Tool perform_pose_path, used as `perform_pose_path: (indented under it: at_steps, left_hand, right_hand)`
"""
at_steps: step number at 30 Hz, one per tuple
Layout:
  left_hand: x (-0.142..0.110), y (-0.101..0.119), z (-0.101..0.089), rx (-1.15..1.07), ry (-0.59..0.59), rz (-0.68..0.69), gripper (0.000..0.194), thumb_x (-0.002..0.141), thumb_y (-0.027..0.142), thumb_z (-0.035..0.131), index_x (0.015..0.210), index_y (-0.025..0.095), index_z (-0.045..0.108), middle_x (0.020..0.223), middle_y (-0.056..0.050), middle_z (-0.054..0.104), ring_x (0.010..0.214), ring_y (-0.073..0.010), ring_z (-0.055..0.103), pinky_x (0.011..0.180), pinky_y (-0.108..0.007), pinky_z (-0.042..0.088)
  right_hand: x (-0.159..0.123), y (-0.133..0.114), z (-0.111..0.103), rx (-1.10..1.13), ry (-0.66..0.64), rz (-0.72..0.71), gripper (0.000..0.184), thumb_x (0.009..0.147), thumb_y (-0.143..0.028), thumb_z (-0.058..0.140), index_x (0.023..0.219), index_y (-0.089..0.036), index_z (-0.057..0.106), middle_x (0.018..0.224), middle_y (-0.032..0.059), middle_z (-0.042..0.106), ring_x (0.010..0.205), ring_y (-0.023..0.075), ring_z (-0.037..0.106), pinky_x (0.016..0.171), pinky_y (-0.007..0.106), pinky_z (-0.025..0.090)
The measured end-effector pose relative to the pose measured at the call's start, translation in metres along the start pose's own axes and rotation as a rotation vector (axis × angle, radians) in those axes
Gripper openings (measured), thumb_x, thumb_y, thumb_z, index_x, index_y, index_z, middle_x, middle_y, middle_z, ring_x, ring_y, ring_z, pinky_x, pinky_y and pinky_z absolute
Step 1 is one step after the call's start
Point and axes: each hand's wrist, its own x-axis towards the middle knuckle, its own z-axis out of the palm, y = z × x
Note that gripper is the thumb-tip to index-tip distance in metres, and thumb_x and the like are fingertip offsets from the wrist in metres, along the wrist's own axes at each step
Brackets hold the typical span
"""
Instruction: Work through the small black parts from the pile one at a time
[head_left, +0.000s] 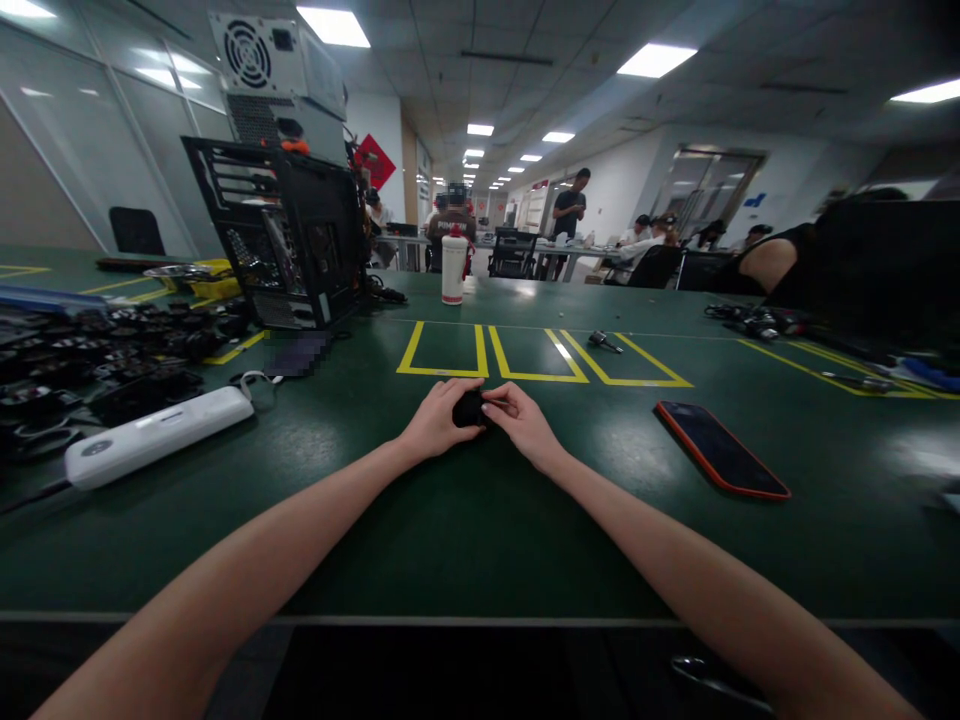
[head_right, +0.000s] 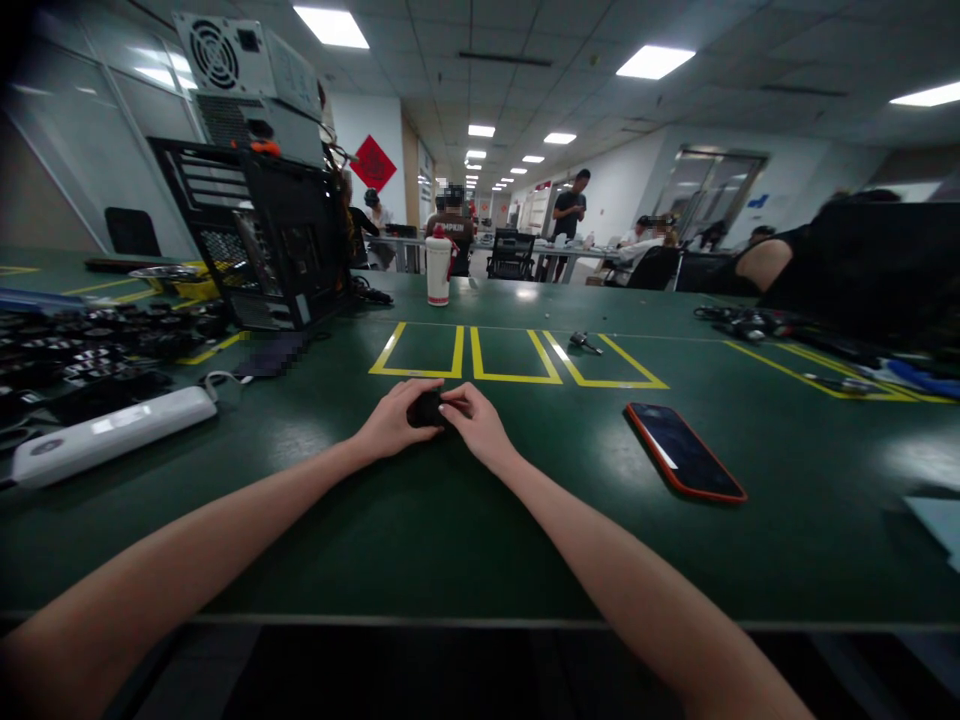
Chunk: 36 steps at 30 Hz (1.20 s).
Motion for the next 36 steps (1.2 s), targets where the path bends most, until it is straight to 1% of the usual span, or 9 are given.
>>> perform_pose_path:
  at_steps: [4,7,12,14,18,21,25,31,36]
  left_hand:
    - [0.0,0.001,0.0,0.001,-0.005,-0.005,0.059,0.066,0.023,0.065,0.119,0.022,0.04,0.115,-0.006,0.051,0.104,-0.0209,0.047,0.089,-0.038,0.038]
    - [0.0,0.001,0.0,0.002,-0.009,-0.014,0.059,0.066,0.023,0.065,0.119,0.023,0.04,0.115,-0.005,0.051,0.104,-0.0212,0.047,0.088,-0.038,0.038]
    - [0.0,0.001,0.0,-0.013,-0.012,-0.026,0.058,0.066,0.022,0.064,0.119,0.024,0.04,0.116,-0.005,0.051,0.104,-0.0224,0.047,0.087,-0.04,0.039]
    - [0.0,0.001,0.0,-0.011,-0.004,-0.018,0.058,0.066,0.022,0.064,0.118,0.024,0.04,0.115,-0.005,0.051,0.104,-0.022,0.047,0.087,-0.04,0.038]
    - [0.0,0.001,0.0,-0.007,0.001,0.01,0.058,0.066,0.023,0.064,0.118,0.022,0.04,0.116,-0.005,0.051,0.106,-0.021,0.046,0.09,-0.038,0.037]
    - [0.0,0.001,0.0,0.0,-0.009,-0.003,0.059,0.065,0.024,0.065,0.119,0.022,0.04,0.116,-0.006,0.051,0.105,-0.0215,0.047,0.089,-0.039,0.037]
    - [0.0,0.0,0.0,0.006,-0.012,-0.023,0.059,0.065,0.024,0.065,0.119,0.023,0.04,0.116,-0.006,0.051,0.104,-0.0221,0.048,0.088,-0.04,0.038]
    - [0.001,0.0,0.0,0.004,-0.006,-0.011,0.058,0.065,0.022,0.064,0.118,0.021,0.041,0.115,-0.006,0.051,0.104,-0.0215,0.048,0.088,-0.038,0.038]
    - [0.001,0.001,0.0,0.004,0.003,-0.004,0.057,0.066,0.024,0.064,0.117,0.022,0.041,0.114,-0.006,0.051,0.104,-0.0215,0.048,0.088,-0.038,0.038]
  right_hand:
    - [0.005,-0.002,0.0,-0.016,0.035,0.09,0.029,0.069,-0.024,0.059,0.096,-0.02,0.05,0.099,0.0037,0.056,0.097,0.0157,0.054,0.092,0.036,0.039]
    - [0.003,-0.004,-0.001,-0.011,-0.019,0.148,0.027,0.072,-0.024,0.057,0.098,-0.019,0.051,0.103,0.0051,0.056,0.099,0.0164,0.053,0.093,0.037,0.038]
    - [-0.006,-0.007,-0.002,0.051,-0.101,0.088,0.03,0.071,-0.024,0.058,0.099,-0.023,0.049,0.108,0.002,0.054,0.105,0.016,0.051,0.092,0.035,0.04]
    - [-0.007,-0.006,-0.001,0.043,-0.084,0.063,0.026,0.072,-0.025,0.057,0.097,-0.022,0.049,0.105,0.0015,0.055,0.104,0.0153,0.052,0.093,0.034,0.04]
    - [0.001,-0.001,-0.001,0.015,0.002,0.036,0.017,0.073,-0.029,0.056,0.087,-0.02,0.053,0.091,0.0012,0.058,0.092,0.0139,0.056,0.09,0.033,0.041]
    - [0.007,0.002,-0.001,0.04,0.053,0.089,0.022,0.069,-0.027,0.06,0.088,-0.019,0.053,0.091,0.0021,0.058,0.091,0.0143,0.056,0.088,0.033,0.042]
    - [0.007,0.0,-0.001,0.039,0.011,0.135,0.026,0.071,-0.027,0.058,0.095,-0.018,0.054,0.097,0.0038,0.059,0.094,0.0151,0.054,0.09,0.035,0.039]
    - [-0.005,-0.006,-0.001,0.06,-0.073,0.074,0.026,0.068,-0.021,0.06,0.093,-0.023,0.051,0.099,0.0004,0.055,0.096,0.0147,0.054,0.089,0.034,0.042]
    - [-0.004,-0.006,0.0,-0.025,-0.019,0.023,0.013,0.073,-0.027,0.054,0.084,-0.021,0.054,0.087,0.0001,0.055,0.088,0.0141,0.055,0.084,0.033,0.044]
